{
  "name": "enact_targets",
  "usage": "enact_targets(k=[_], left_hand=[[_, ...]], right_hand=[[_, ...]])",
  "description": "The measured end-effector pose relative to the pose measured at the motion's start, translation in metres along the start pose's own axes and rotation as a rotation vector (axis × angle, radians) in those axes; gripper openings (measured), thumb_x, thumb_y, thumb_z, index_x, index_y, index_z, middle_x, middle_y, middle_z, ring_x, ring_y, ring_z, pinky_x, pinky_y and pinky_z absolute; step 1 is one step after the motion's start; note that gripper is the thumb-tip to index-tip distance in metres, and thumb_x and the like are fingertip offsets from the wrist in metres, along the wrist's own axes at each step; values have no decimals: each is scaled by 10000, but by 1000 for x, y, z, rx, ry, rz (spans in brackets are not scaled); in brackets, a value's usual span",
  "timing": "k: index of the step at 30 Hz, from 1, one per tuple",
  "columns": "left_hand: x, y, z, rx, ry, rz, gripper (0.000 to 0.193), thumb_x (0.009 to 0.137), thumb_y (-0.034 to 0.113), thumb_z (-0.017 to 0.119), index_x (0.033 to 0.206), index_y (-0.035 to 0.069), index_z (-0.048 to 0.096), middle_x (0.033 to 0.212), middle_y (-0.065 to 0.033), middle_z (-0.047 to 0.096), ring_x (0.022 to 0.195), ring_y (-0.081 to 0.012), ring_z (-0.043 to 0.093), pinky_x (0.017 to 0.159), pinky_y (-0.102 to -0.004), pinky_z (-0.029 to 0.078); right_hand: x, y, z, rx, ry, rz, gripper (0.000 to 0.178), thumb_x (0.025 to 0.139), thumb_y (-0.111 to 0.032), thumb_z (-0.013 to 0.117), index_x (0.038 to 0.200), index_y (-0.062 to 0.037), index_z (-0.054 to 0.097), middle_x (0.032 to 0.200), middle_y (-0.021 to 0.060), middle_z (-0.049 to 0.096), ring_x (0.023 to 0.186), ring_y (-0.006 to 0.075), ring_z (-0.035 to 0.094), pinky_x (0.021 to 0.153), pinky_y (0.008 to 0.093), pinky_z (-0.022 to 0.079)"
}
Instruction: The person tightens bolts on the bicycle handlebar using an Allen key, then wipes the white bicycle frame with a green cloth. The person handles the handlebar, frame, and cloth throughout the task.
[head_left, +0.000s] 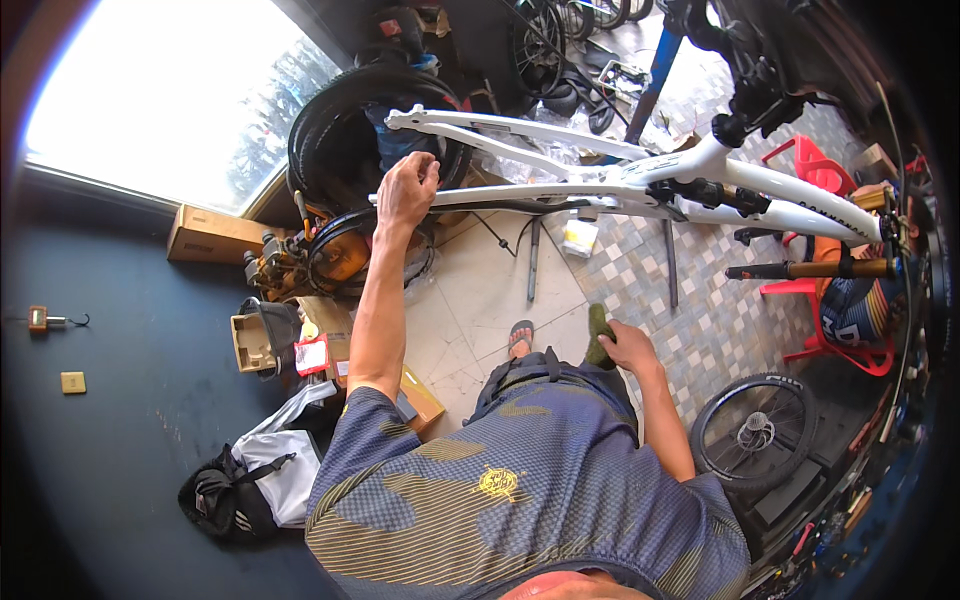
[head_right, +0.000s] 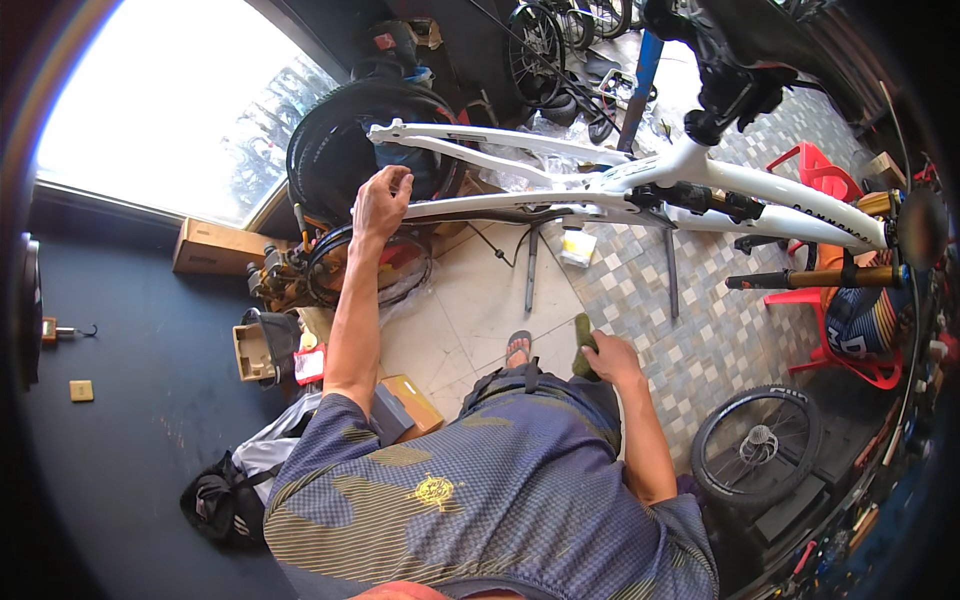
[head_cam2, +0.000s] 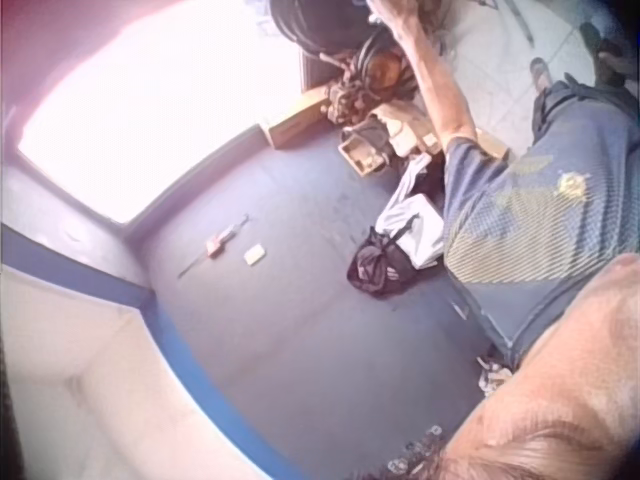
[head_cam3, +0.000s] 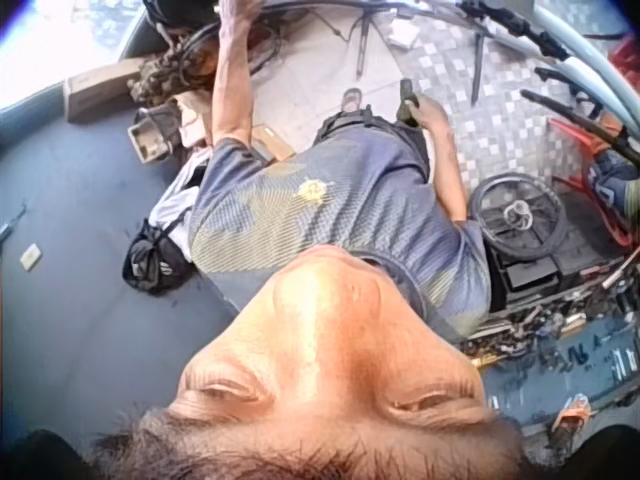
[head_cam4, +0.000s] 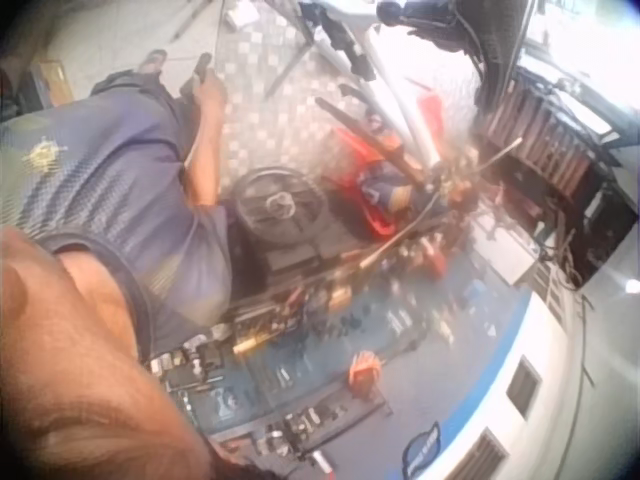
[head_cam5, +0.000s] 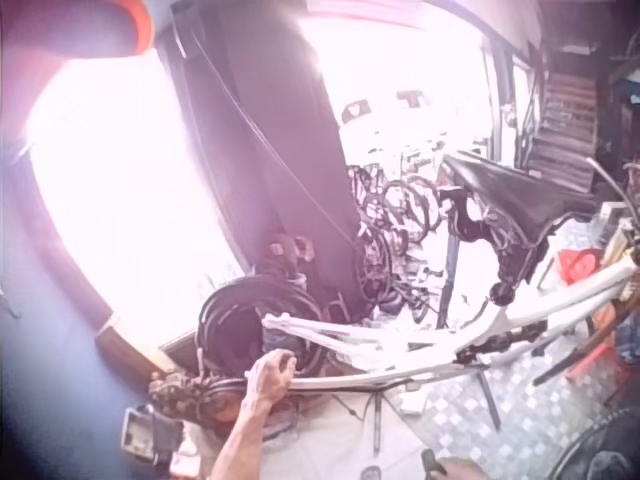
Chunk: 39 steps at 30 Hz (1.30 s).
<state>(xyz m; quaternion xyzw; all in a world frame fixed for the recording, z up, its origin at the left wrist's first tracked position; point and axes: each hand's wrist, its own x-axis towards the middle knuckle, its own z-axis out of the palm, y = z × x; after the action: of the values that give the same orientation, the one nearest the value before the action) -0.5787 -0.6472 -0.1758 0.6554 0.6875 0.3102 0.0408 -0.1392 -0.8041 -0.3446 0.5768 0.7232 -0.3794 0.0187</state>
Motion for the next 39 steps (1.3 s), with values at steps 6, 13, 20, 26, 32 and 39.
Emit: enact_targets(k=[6,13,20,26,32,39], left_hand=[[-1,-38,17,19,-84,-19,316,980,362,643,1023,71,757,906,-161,756,863,-343,729,798,-441,553],[-9,-36,20,90,-60,33,388,1013,419,558,882,97,729,813,-156,739,784,-388,715,733,-484,545],[-11,-34,21,144,-92,40,396,1020,413,549,864,91,719,791,-176,731,772,-403,710,730,-502,539],[-12,-34,20,146,-75,23,399,1019,414,547,878,83,720,798,-186,731,793,-404,712,736,-498,541],[-13,-35,18,142,-79,41,392,1020,416,546,909,91,733,808,-188,734,802,-396,716,746,-493,545],[-12,-34,21,149,-93,29,412,1024,430,537,900,88,729,818,-190,733,820,-404,714,761,-503,539]], right_hand=[[12,-65,23,-30,-30,-45,369,963,-367,622,1093,-22,605,973,266,697,979,462,655,851,561,498],[10,-90,62,-17,54,31,382,963,-368,626,1091,-10,597,948,277,687,968,492,641,839,560,498],[-3,-112,72,-40,48,57,374,961,-375,616,1125,-39,628,989,263,713,1001,463,666,875,555,512],[-12,-115,70,0,120,97,357,959,-363,620,1076,-25,616,922,260,709,949,470,665,854,568,498],[-19,-111,83,16,131,106,372,962,-368,616,1083,-17,611,914,261,703,952,478,660,854,574,494],[-12,-112,96,43,118,89,383,965,-367,611,1161,-39,616,947,261,707,976,481,661,867,575,495]])
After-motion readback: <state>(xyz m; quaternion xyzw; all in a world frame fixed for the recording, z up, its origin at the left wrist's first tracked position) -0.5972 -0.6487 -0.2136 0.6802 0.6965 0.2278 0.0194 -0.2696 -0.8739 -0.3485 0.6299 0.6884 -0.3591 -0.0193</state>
